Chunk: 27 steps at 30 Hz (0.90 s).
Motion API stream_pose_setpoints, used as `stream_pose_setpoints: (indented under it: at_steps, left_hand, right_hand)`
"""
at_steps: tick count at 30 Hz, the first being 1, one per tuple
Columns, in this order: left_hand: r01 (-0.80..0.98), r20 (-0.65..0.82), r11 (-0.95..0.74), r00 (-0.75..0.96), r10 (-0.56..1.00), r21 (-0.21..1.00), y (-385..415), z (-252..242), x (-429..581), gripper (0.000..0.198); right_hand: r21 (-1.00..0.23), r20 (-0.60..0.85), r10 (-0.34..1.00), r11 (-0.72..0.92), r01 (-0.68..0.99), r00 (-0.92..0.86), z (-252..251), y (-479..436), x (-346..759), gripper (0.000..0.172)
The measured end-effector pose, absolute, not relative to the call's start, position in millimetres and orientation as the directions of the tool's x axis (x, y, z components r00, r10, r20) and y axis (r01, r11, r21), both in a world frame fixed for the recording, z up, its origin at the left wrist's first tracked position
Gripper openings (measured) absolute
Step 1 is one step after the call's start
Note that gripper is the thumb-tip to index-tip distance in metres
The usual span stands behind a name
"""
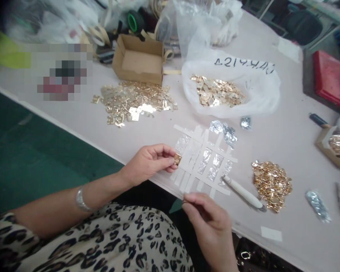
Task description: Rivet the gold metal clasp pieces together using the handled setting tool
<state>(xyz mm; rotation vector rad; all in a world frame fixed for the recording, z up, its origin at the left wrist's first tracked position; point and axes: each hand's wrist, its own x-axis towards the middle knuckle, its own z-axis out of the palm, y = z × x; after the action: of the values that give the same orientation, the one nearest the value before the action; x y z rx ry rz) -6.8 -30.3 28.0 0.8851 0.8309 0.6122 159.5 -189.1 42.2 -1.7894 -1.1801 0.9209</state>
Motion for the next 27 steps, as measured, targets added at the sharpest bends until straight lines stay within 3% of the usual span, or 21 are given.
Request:
stream_pose_setpoints:
  at_steps: [2, 5, 10, 13, 18, 27]
  left_hand:
    - [-0.133, -0.381, 0.529, 0.550, 0.743, 0.838, -32, 27, -1, 0.019]
    - [-0.143, -0.400, 0.565, 0.568, 0.719, 0.813, -33, 27, 6, 0.023]
    - [-0.146, -0.433, 0.605, 0.569, 0.699, 0.783, -34, 28, 13, 0.017]
    - [-0.149, -0.435, 0.601, 0.558, 0.707, 0.785, -35, 27, 15, 0.016]
    - [-0.187, -0.388, 0.583, 0.584, 0.714, 0.791, -38, 24, 17, 0.012]
    - [-0.194, -0.320, 0.522, 0.601, 0.732, 0.830, -40, 18, 17, 0.015]
  right_hand:
    - [-0.920, -0.086, 0.890, -0.243, 0.306, 0.448, 37, -172, 162, 0.020]
    - [-0.942, 0.018, 0.851, -0.161, 0.295, 0.524, 29, -147, 158, 0.027]
    - [-0.937, 0.219, 0.785, 0.002, 0.351, 0.580, 23, -123, 145, 0.020]
    - [-0.905, 0.287, 0.766, 0.019, 0.425, 0.576, 20, -120, 141, 0.018]
    - [-0.856, 0.294, 0.764, -0.057, 0.514, 0.574, 18, -120, 140, 0.016]
    - [-0.882, 0.258, 0.761, -0.066, 0.467, 0.595, 11, -117, 142, 0.017]
